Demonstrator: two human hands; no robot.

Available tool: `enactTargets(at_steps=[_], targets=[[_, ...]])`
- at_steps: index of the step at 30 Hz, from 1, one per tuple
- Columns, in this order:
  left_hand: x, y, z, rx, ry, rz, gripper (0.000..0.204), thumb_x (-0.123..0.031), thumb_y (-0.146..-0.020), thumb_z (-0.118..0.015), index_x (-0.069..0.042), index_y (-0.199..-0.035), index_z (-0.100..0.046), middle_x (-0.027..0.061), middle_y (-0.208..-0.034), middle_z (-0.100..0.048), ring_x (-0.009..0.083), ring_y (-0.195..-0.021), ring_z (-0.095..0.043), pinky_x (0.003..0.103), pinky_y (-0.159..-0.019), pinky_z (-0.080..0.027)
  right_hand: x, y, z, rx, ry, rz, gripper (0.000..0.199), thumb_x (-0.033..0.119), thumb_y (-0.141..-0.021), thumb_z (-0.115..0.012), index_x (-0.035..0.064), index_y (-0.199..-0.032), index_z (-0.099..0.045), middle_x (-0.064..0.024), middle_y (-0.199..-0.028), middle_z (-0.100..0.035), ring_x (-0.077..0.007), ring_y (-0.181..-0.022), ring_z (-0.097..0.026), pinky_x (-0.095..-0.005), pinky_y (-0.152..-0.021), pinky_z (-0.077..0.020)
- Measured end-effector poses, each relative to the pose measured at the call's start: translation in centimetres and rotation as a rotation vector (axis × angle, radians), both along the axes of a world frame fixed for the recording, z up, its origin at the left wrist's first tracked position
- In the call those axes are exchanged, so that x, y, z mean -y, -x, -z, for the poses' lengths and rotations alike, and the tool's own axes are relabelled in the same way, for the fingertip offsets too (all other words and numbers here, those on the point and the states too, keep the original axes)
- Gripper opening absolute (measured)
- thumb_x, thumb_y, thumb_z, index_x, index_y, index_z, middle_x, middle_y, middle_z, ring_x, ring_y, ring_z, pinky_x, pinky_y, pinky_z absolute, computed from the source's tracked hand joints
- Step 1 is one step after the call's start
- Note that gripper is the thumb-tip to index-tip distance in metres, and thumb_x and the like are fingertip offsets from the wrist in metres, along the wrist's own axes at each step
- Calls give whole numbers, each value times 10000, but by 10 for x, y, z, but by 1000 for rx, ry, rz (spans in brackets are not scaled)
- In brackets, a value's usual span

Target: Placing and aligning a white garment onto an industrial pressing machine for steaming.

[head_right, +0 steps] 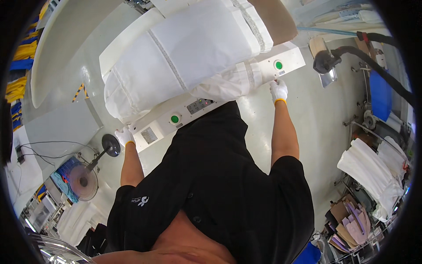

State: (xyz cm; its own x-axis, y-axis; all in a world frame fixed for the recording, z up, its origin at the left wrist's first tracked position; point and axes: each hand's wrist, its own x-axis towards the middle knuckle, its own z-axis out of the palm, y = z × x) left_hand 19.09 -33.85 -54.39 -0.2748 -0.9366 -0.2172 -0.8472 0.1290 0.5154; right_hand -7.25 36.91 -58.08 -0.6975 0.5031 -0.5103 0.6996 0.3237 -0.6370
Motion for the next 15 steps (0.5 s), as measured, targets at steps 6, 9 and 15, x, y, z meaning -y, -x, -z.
enactTargets(at_steps=[6, 9, 15], targets=[[-21, 12, -31, 164, 130, 110, 486, -224, -940, -527, -86, -1406, -517, 179, -1331, -624, 368, -1103, -657, 427, -967, -511, -12, 10, -25, -22, -46, -18, 309, 163, -884, -612, -13, -1118, -709, -76, -778, -677, -152, -628, -597, -276, -619, -519], [-17, 11, -29, 117, 153, 127, 477, -218, -936, -527, -94, -1396, -529, 177, -1349, -608, 372, -1116, -648, 429, -970, -509, -9, 20, -46, -111, -1, 12, 304, 155, -887, -608, -13, -1120, -708, -83, -795, -686, -153, -644, -602, -268, -633, -520], [-23, 19, -28, 46, 229, 147, 460, -196, -925, -530, -98, -1374, -551, 177, -1339, -604, 380, -1136, -629, 434, -974, -504, 81, 29, -120, -534, 86, -315, 372, 68, -931, -531, 26, -1278, -657, -76, -1070, -701, -142, -879, -630, -240, -792, -521]])
